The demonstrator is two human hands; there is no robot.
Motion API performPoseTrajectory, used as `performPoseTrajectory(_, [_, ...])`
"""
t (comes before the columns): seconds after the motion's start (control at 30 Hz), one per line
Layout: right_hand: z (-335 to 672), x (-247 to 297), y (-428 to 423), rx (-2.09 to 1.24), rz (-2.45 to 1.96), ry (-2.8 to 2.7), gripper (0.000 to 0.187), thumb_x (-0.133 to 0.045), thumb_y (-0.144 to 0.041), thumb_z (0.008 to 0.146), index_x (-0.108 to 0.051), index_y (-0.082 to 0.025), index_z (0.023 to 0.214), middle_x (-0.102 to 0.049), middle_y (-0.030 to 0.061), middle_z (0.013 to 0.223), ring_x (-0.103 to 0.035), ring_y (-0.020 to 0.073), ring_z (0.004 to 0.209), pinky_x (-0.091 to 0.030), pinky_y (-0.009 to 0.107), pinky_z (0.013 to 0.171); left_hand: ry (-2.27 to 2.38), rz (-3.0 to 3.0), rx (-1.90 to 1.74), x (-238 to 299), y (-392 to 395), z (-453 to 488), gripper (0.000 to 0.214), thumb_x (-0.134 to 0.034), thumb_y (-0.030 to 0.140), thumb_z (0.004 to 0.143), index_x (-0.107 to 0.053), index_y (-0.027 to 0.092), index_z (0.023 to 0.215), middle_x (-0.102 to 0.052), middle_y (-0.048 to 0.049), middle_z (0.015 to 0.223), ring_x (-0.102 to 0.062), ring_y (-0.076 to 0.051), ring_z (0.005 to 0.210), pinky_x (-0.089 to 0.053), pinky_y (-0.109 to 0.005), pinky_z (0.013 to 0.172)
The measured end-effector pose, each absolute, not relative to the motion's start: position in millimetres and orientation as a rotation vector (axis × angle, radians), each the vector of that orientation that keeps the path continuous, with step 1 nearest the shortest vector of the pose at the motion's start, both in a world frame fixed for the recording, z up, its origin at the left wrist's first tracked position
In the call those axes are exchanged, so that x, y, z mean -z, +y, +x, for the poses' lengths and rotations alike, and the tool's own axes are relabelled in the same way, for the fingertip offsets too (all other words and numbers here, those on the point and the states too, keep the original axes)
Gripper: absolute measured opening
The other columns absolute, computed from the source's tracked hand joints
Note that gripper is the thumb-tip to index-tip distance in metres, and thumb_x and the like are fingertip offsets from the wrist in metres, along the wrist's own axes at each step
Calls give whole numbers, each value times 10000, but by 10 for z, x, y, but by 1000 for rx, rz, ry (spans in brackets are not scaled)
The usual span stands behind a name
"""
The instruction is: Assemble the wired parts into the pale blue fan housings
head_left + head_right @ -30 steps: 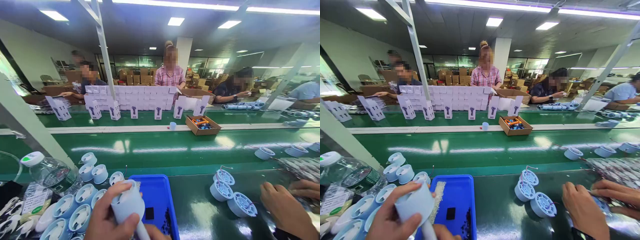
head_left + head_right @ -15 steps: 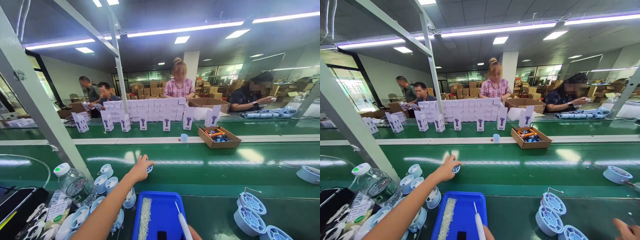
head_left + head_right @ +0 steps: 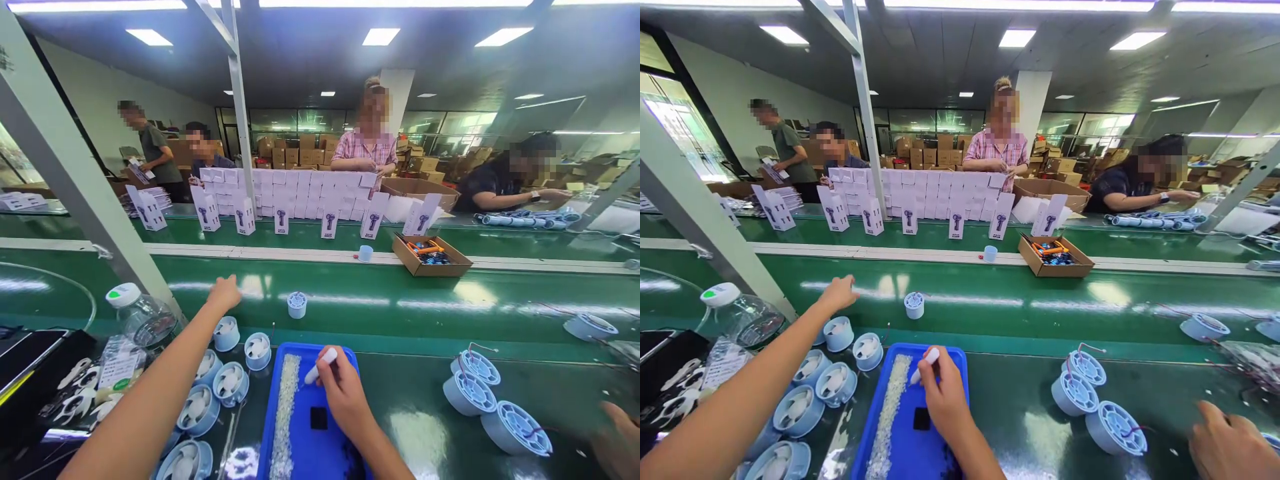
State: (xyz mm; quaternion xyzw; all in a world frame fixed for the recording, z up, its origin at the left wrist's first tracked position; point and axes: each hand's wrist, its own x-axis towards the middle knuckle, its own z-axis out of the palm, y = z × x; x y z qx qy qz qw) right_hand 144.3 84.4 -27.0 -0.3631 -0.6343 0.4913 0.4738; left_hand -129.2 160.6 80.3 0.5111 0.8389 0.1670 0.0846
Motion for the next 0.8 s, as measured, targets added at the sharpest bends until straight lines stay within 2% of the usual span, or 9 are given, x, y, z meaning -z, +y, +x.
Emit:
performPoseTrajectory(0.1, [1420,342,854,-1200,-888,-1555,331,-474,-526,907,-539,-207,849,-553,-5,689,-544,149,597,-468,265,586,2418,1543,-679,-962,1384,-1060,473,-646,347,816,-465,177,1219,-555,-106,1216,-579,-255,1041,-489,-439,859])
performPoseTrajectory(0.23, [1444,354,836,-1216,-883,-1576,308,-483,-505,912,-547,-206,873,-572,2,724,-564,156,621,-484,278,604,2271,1482,-904,-1221,810,-809,578,-636,574,731,-348,263,1125,-575,-81,1154,-642,-227,828,-496,-339,636])
performPoseTrajectory(0.3, [1448,348,834,-1229,-885,-1593,304,-487,-501,911,-548,-206,868,-567,0,718,-563,160,619,-479,281,597,2198,1359,-1038,-1268,522,-746,575,-650,615,689,-339,287,1044,-597,-63,1104,-650,-231,811,-487,-331,608])
performPoseTrajectory(0.43, [1449,338,824,-1214,-922,-1596,320,-487,-518,903,-540,-209,840,-538,-10,686,-530,160,601,-451,282,581,2030,1028,-1409,-1184,139,-744,570,-775,543,576,-402,285,921,-632,-28,985,-650,-245,844,-484,-341,673])
performPoseTrajectory(0.53, [1473,312,806,-1166,-964,-1618,326,-479,-523,904,-519,-214,809,-509,-21,657,-496,155,588,-421,279,574,1959,891,-1502,-1086,-15,-810,506,-813,503,558,-486,262,859,-651,-8,905,-638,-214,843,-499,-291,683])
performPoseTrajectory(0.67, [1581,252,772,-1072,-975,-1808,295,-466,-474,921,-497,-217,779,-523,-13,682,-491,152,616,-403,276,600,1716,720,-1572,-1012,-148,-880,415,-834,442,580,-597,249,860,-670,6,845,-623,-168,789,-527,-199,631])
performPoseTrajectory(0.8, [1764,245,629,-885,-1035,-1733,237,-454,-414,941,-508,-215,823,-500,-24,697,-467,136,618,-397,256,600,1343,427,-1697,-971,-249,-859,280,-724,398,724,-671,250,956,-704,-37,952,-649,-225,845,-592,-258,635])
